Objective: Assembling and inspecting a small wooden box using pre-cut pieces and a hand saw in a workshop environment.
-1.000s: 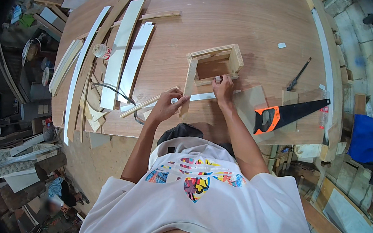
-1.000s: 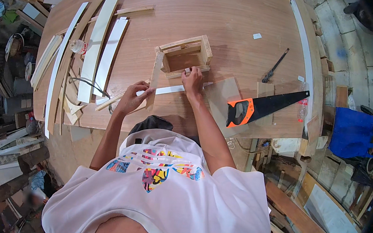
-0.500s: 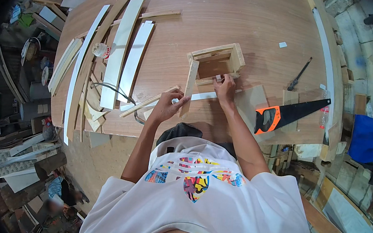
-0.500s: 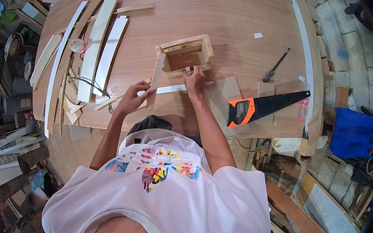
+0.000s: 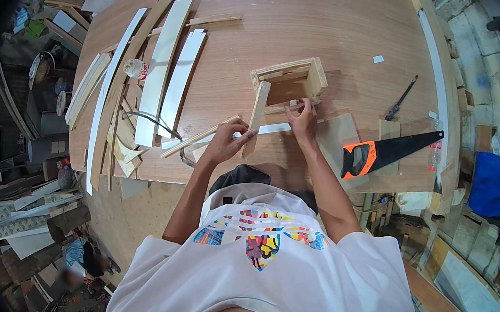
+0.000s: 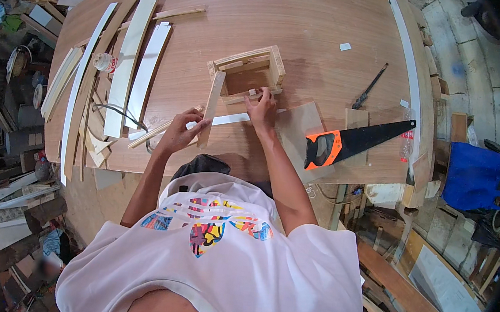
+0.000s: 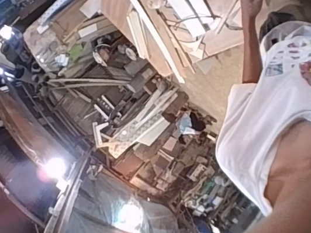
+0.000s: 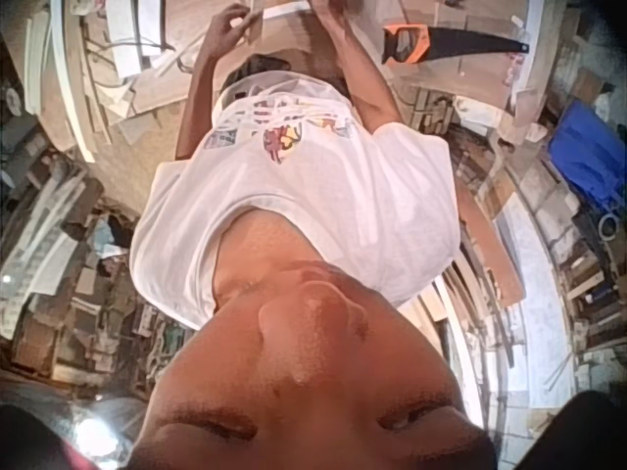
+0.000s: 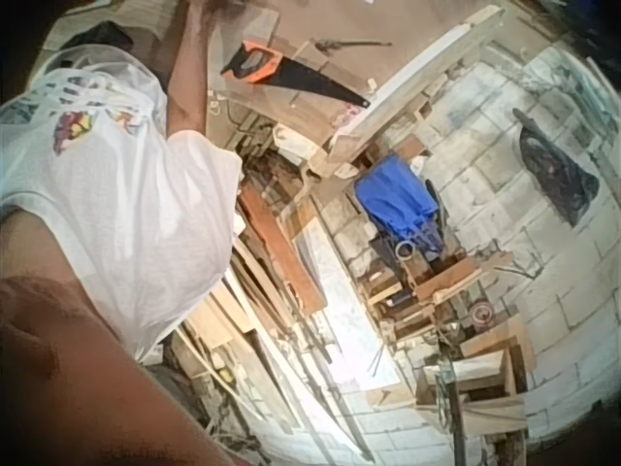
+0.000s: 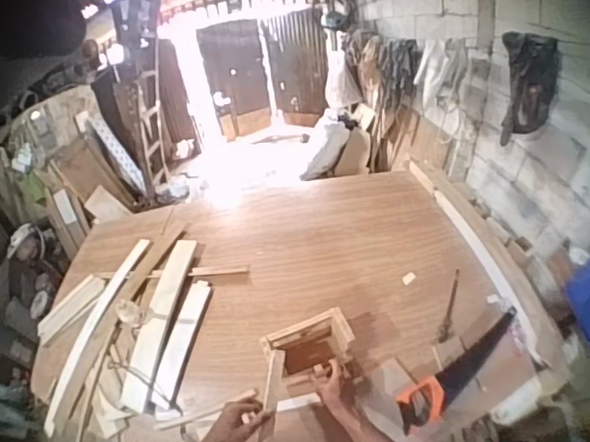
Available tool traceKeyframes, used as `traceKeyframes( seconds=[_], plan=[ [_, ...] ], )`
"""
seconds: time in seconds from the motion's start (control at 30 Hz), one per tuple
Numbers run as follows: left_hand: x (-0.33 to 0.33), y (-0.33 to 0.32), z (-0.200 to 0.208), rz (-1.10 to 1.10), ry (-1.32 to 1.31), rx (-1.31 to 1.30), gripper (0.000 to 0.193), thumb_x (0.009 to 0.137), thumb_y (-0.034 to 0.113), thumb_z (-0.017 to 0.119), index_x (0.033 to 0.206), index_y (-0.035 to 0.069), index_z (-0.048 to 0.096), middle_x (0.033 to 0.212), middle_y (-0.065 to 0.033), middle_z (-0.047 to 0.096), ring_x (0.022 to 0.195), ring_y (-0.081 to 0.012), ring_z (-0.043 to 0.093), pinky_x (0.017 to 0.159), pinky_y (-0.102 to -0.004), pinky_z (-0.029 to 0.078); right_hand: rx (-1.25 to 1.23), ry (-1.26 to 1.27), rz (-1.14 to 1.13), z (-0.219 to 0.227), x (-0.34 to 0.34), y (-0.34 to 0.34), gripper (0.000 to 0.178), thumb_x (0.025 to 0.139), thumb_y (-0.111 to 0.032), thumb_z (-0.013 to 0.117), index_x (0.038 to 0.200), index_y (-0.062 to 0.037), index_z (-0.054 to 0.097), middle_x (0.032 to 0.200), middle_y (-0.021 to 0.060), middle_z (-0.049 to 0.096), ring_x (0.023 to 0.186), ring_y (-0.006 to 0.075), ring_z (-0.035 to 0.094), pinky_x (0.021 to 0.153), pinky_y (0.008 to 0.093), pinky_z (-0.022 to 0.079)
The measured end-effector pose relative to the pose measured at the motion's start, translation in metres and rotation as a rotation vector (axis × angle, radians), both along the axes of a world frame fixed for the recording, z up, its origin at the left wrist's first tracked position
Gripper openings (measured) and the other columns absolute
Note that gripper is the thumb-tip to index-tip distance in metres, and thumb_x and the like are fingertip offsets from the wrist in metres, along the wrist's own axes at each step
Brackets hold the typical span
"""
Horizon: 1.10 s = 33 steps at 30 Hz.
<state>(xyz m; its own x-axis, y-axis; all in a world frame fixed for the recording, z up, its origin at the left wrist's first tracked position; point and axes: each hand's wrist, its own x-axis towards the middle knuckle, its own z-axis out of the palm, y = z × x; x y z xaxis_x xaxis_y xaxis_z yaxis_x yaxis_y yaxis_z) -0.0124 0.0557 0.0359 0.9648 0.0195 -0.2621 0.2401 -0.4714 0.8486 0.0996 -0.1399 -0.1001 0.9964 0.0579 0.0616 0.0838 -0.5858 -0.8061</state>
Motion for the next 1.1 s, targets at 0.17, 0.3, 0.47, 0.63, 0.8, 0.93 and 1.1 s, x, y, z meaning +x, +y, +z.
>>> traceKeyframes(
  seconds=[0.17, 0.3, 0.47, 0.63, 0.8, 0.93, 1.1],
  plan=[
    [0.002, -0.003, -0.014, -0.069, -0.143, 0.226, 0.031, 0.086, 0.032, 0.068, 0.08, 0.002, 0.072, 0.088, -0.0082, 0.064, 0.082, -0.0235, 0.059, 0.081, -0.0372, 0.039, -0.002, -0.083, 0.029, 0.031, -0.028, -0.018, 0.036, 0.076, -0.012, 0.069, 0.107, -0.0042, 0.053, 0.088, 0.0162, 0.06, 0.08, 0.0345, 0.06, 0.067, 0.0438, 0.048],
    [0.013, -0.025, -0.022, -0.138, -0.266, 0.63, 0.027, 0.085, 0.032, 0.068, 0.08, 0.005, 0.072, 0.089, -0.0067, 0.063, 0.092, -0.0227, 0.056, 0.086, -0.0396, 0.035, -0.13, -0.32, 0.403, 0.091, -0.051, -0.025, 0.035, 0.074, -0.007, 0.065, 0.108, -0.0071, 0.055, 0.097, 0.0113, 0.059, 0.09, 0.028, 0.057, 0.078, 0.0417, 0.044],
    [0.038, -0.055, -0.039, -0.313, -0.355, 0.821, 0.023, 0.084, 0.029, 0.065, 0.077, 0.007, 0.069, 0.096, -0.006, 0.061, 0.099, -0.0229, 0.052, 0.085, -0.0395, 0.036, -0.547, -0.567, 0.542, 0.1, -0.031, -0.035, 0.034, 0.077, -0.01, 0.063, 0.11, -0.0106, 0.059, 0.111, 0.0052, 0.058, 0.103, 0.0203, 0.052, 0.091, 0.0395, 0.035],
    [0.058, -0.066, -0.035, -0.38, -0.319, 0.831, 0.025, 0.083, 0.031, 0.066, 0.086, 0.006, 0.068, 0.1, -0.0058, 0.06, 0.103, -0.0223, 0.05, 0.087, -0.0402, 0.035, -0.677, -0.51, 0.73, 0.092, 0.005, -0.043, 0.02, 0.078, -0.014, 0.062, 0.097, -0.016, 0.067, 0.097, -0.0028, 0.065, 0.097, 0.0175, 0.053, 0.086, 0.0375, 0.035],
    [0.05, -0.05, -0.025, -0.148, -0.349, 0.765, 0.069, 0.073, 0.048, 0.075, 0.124, 0.007, 0.055, 0.126, -0.0109, 0.051, 0.118, -0.0266, 0.045, 0.095, -0.0427, 0.033, -0.645, -0.556, 0.723, 0.088, 0.023, -0.04, 0.015, 0.078, -0.011, 0.061, 0.088, -0.0176, 0.07, 0.084, -0.0036, 0.065, 0.095, 0.0173, 0.054, 0.085, 0.0368, 0.036],
    [0.033, -0.017, -0.023, 0.076, -0.356, 0.661, 0.117, 0.053, 0.06, 0.083, 0.145, 0.01, 0.028, 0.141, -0.0149, 0.037, 0.127, -0.0325, 0.037, 0.103, -0.0478, 0.028, -0.668, -0.513, 0.665, 0.089, 0.03, -0.038, 0.015, 0.078, -0.008, 0.059, 0.086, -0.0157, 0.07, 0.082, -0.0014, 0.064, 0.095, 0.0183, 0.054, 0.085, 0.0369, 0.038],
    [0.012, -0.001, -0.049, 0.074, -0.242, 0.638, 0.127, 0.05, 0.05, 0.089, 0.149, 0.016, 0.019, 0.151, -0.0149, 0.026, 0.134, -0.0366, 0.031, 0.107, -0.0513, 0.025, -0.576, -0.518, 0.664, 0.08, 0.037, -0.033, 0.012, 0.078, -0.01, 0.059, 0.083, -0.014, 0.069, 0.082, 0.0009, 0.065, 0.094, 0.0202, 0.055, 0.085, 0.0384, 0.04]
  ],
)
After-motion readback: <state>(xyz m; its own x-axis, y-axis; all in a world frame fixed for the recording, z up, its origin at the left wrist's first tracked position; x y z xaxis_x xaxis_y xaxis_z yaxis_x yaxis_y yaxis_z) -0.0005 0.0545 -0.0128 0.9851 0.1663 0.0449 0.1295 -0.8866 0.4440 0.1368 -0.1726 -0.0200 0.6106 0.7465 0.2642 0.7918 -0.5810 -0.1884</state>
